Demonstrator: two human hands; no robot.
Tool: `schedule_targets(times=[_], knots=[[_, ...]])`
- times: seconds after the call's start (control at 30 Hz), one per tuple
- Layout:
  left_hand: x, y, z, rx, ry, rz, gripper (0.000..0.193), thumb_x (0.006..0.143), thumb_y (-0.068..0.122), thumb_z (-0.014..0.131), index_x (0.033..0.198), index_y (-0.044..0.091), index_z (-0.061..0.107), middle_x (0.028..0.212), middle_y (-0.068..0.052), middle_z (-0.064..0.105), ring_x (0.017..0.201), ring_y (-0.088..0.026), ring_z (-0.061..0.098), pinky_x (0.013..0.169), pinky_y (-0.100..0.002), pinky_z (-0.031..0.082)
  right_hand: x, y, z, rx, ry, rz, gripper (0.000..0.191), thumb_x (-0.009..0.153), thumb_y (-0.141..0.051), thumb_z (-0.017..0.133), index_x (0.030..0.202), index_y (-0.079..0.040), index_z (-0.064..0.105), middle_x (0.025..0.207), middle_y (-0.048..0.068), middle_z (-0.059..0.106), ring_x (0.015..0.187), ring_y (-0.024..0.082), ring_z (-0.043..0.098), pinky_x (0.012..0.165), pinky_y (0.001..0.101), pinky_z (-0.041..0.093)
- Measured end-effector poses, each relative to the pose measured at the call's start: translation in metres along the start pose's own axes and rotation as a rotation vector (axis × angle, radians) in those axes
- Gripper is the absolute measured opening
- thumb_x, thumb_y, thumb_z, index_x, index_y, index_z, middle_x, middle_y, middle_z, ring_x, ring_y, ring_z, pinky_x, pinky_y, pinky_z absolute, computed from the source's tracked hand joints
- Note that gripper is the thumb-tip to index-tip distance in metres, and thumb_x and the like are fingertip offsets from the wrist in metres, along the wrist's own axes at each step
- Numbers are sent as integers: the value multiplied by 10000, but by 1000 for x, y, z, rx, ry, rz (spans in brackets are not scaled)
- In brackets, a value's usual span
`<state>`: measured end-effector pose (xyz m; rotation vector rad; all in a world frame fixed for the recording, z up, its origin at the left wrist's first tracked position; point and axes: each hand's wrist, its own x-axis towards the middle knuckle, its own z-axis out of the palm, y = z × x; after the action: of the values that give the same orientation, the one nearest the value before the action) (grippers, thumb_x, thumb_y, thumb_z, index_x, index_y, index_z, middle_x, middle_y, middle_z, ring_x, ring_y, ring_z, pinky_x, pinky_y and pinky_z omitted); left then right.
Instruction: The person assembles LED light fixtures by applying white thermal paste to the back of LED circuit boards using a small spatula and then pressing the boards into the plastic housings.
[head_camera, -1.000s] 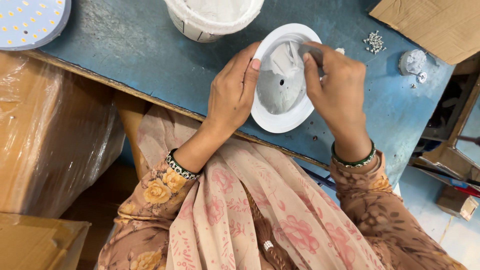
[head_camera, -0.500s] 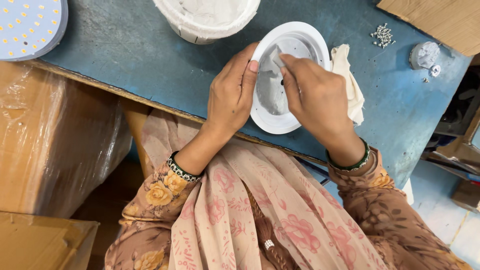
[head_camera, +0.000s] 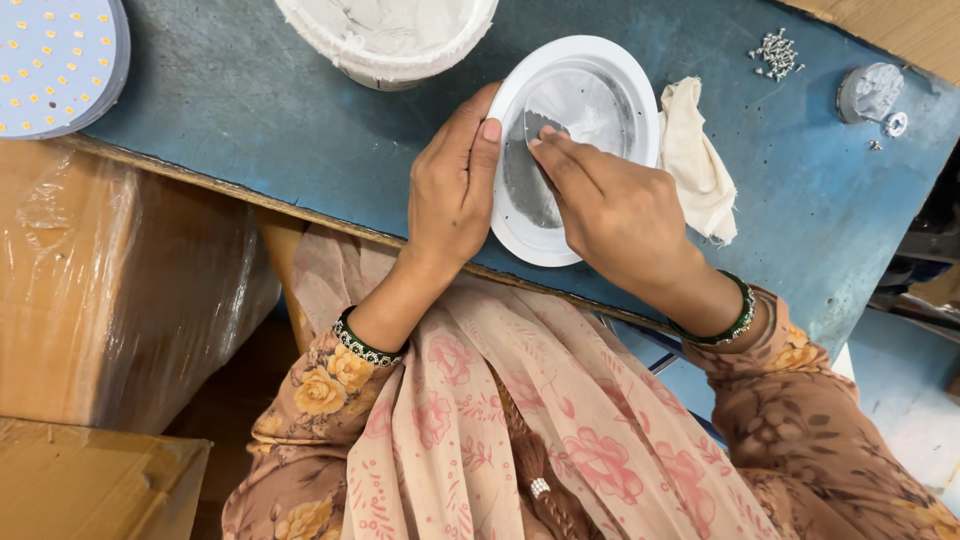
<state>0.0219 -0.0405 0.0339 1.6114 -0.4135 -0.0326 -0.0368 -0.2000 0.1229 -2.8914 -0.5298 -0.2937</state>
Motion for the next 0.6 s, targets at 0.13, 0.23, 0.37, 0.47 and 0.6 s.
schedule_targets(times=[0.13,0.23,0.37,0.47,0.6], knots=[[1,0,0,-9,-4,-5,313,1162,208,460,1375,35,610,1232,-186,727,1126,-309,747,978,-373,579,-4,-2,-1,-3,-7,-14,268,961,34,673,1229,24,674,1194,146,738,983,251,755,759,336,601],[1,0,0,0,-2,2,313,1164,209,458,1376,36,611,1235,-187,727,1129,-310,747,978,-374,578,-7,-4,-1,0,-1,-33,290,935,45,664,1223,24,686,1194,145,738,1009,250,757,799,336,609],[0,-2,0,12,-4,1,319,1163,215,457,1377,34,610,1238,-189,725,1132,-314,746,974,-377,577,-10,-7,1,14,16,-57,277,934,42,670,1210,30,693,1196,150,731,1000,261,757,812,340,610],[0,-4,0,14,-4,-3,319,1159,218,453,1375,43,610,1231,-188,727,1123,-312,750,964,-376,582,-11,-12,2,35,11,-70,262,953,42,673,1215,33,694,1201,154,724,987,267,754,819,347,607],[-1,-5,0,24,3,-7,312,1161,214,455,1375,50,612,1231,-190,729,1122,-311,749,961,-376,581,-13,-18,2,17,-4,-114,288,928,9,684,1214,33,700,1208,162,724,1005,258,749,832,339,597]])
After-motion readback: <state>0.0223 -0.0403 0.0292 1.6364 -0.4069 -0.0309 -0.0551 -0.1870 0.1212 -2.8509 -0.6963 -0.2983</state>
